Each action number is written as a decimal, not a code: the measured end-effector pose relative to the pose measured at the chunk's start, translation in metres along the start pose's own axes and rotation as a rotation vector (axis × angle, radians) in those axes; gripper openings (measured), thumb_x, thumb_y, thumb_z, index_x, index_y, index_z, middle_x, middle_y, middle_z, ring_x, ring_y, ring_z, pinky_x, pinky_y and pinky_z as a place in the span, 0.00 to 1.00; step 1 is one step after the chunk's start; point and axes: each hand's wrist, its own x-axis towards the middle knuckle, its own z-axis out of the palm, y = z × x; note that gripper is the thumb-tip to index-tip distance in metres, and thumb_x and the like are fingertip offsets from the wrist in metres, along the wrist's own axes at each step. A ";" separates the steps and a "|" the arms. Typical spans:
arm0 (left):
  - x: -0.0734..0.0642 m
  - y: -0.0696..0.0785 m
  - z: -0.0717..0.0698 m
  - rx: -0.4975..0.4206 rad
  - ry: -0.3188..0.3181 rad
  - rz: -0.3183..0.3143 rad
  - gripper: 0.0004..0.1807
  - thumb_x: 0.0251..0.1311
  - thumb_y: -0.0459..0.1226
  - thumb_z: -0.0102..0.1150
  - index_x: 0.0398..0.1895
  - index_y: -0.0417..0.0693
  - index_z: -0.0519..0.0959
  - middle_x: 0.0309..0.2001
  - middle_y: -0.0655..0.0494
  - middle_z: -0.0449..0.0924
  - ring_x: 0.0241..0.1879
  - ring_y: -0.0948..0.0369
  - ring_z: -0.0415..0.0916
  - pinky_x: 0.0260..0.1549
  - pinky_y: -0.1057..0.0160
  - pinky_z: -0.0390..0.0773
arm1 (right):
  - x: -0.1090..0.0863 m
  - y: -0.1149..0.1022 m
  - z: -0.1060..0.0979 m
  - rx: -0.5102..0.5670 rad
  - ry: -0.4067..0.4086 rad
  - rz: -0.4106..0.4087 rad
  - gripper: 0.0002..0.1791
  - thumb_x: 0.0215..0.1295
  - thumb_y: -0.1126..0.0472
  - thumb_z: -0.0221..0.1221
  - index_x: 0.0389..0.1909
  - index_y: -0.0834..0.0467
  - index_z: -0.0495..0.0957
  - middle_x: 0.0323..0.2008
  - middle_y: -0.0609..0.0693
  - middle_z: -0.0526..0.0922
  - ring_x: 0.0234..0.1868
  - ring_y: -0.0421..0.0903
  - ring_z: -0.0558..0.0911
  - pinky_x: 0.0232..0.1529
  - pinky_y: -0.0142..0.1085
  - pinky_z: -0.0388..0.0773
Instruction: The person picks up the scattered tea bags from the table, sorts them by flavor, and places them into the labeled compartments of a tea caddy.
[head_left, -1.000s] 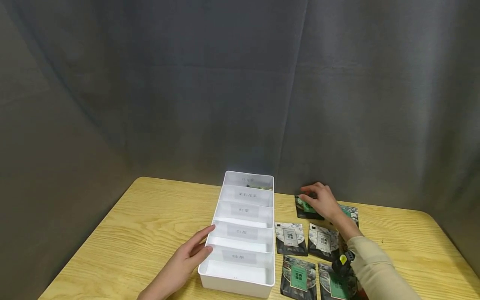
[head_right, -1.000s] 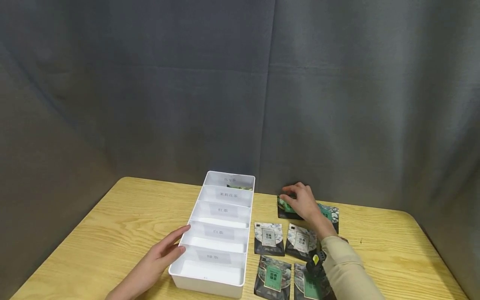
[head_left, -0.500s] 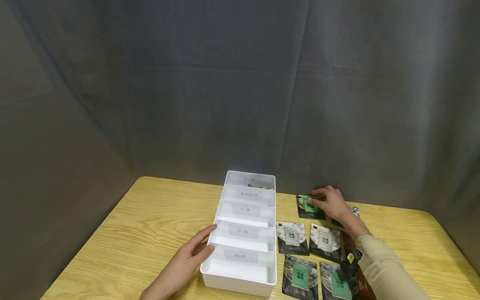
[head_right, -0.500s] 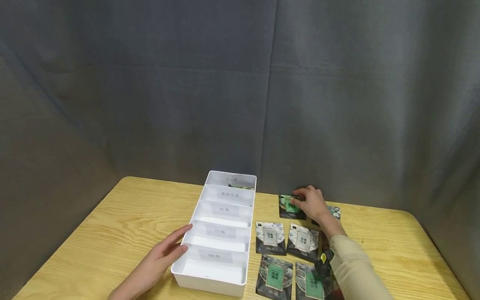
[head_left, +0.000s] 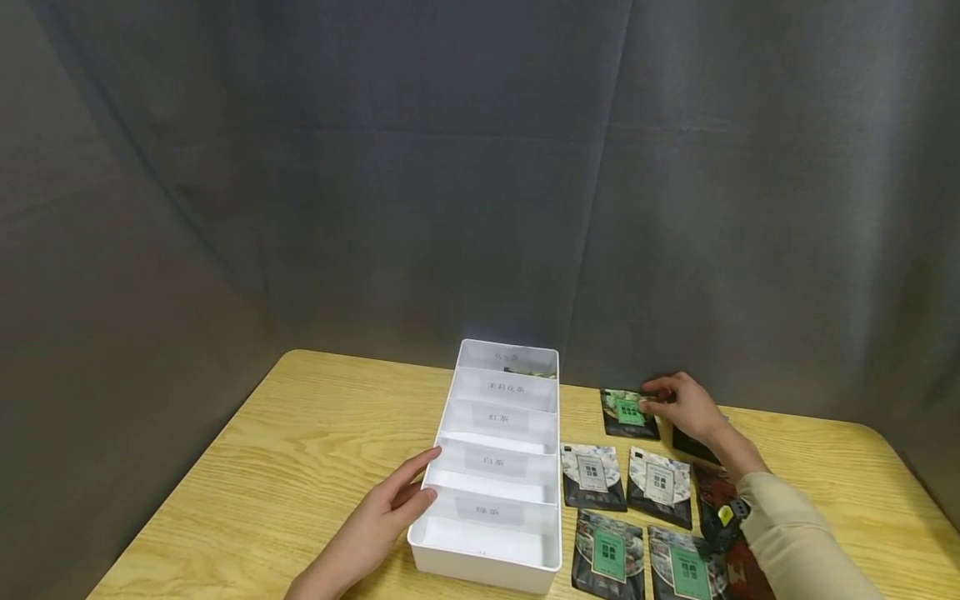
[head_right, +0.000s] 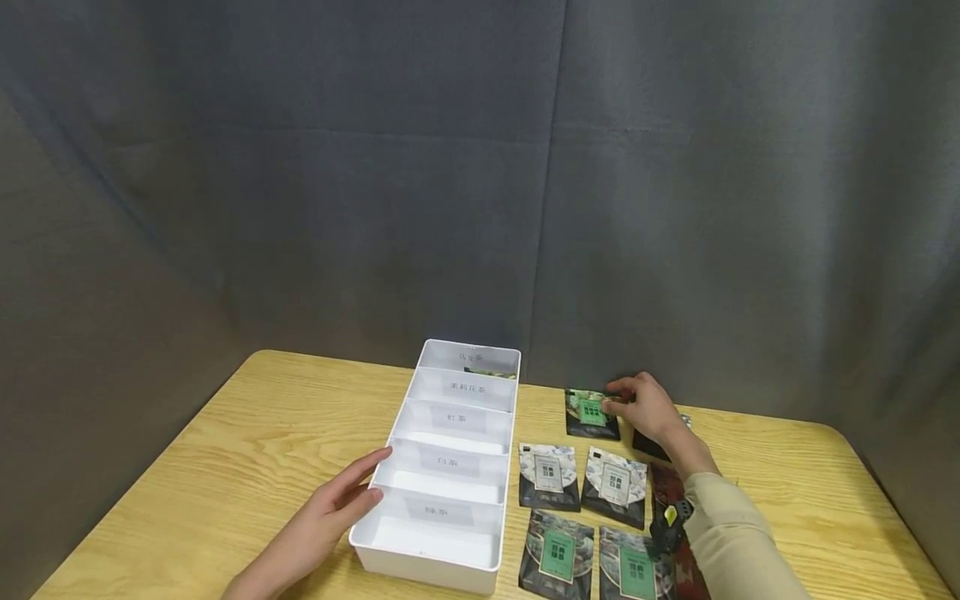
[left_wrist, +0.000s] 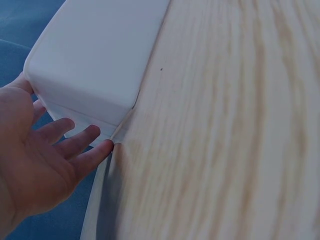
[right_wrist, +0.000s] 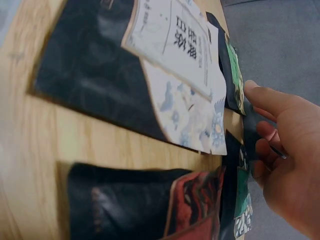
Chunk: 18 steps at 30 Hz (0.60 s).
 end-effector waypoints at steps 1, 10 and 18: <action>0.000 0.000 0.000 -0.004 -0.003 0.003 0.30 0.72 0.50 0.52 0.75 0.60 0.61 0.75 0.44 0.60 0.69 0.46 0.67 0.61 0.60 0.77 | -0.001 0.001 0.000 0.004 -0.008 -0.002 0.25 0.67 0.53 0.64 0.57 0.67 0.78 0.42 0.59 0.72 0.37 0.49 0.70 0.33 0.38 0.67; 0.000 -0.001 -0.001 0.011 -0.008 -0.010 0.31 0.72 0.51 0.52 0.76 0.61 0.60 0.73 0.45 0.63 0.67 0.48 0.69 0.60 0.61 0.77 | 0.000 0.007 0.001 0.002 -0.074 0.016 0.29 0.66 0.51 0.64 0.59 0.68 0.76 0.46 0.62 0.74 0.41 0.52 0.75 0.37 0.42 0.75; -0.001 0.000 -0.004 0.015 0.017 -0.024 0.30 0.71 0.51 0.54 0.75 0.65 0.62 0.75 0.49 0.60 0.68 0.47 0.68 0.63 0.56 0.76 | 0.000 0.004 0.000 0.018 -0.151 0.003 0.33 0.66 0.46 0.64 0.62 0.66 0.74 0.49 0.60 0.78 0.44 0.50 0.75 0.40 0.42 0.75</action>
